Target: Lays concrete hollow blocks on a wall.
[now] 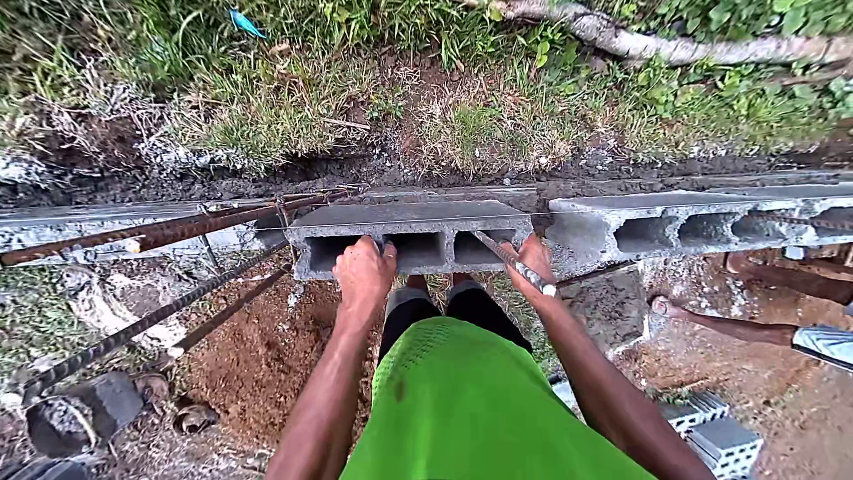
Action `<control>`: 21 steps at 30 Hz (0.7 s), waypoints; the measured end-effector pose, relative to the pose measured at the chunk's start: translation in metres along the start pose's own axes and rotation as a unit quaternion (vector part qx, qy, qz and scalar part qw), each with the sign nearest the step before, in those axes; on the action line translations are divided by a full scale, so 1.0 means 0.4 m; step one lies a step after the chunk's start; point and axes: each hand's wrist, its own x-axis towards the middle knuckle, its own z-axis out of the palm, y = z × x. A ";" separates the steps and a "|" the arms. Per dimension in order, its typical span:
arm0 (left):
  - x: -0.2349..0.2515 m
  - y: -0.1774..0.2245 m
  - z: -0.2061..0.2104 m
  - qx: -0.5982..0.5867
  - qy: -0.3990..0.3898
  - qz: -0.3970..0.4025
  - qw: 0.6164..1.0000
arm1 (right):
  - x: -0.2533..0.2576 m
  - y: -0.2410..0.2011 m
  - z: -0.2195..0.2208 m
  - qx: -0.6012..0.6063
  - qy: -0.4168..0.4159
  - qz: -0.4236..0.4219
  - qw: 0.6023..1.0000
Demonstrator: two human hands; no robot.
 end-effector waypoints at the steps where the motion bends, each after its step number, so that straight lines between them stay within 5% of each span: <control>1: 0.004 0.003 -0.002 -0.002 0.004 0.001 1.000 | 0.004 -0.004 -0.004 0.005 0.000 -0.005 1.000; 10: -0.008 0.021 -0.009 -0.009 0.006 -0.023 1.000 | 0.027 0.025 0.000 0.025 0.002 -0.051 0.998; 21: -0.018 0.003 -0.015 -0.034 0.033 0.042 0.998 | 0.023 0.009 -0.010 0.045 -0.002 -0.068 0.997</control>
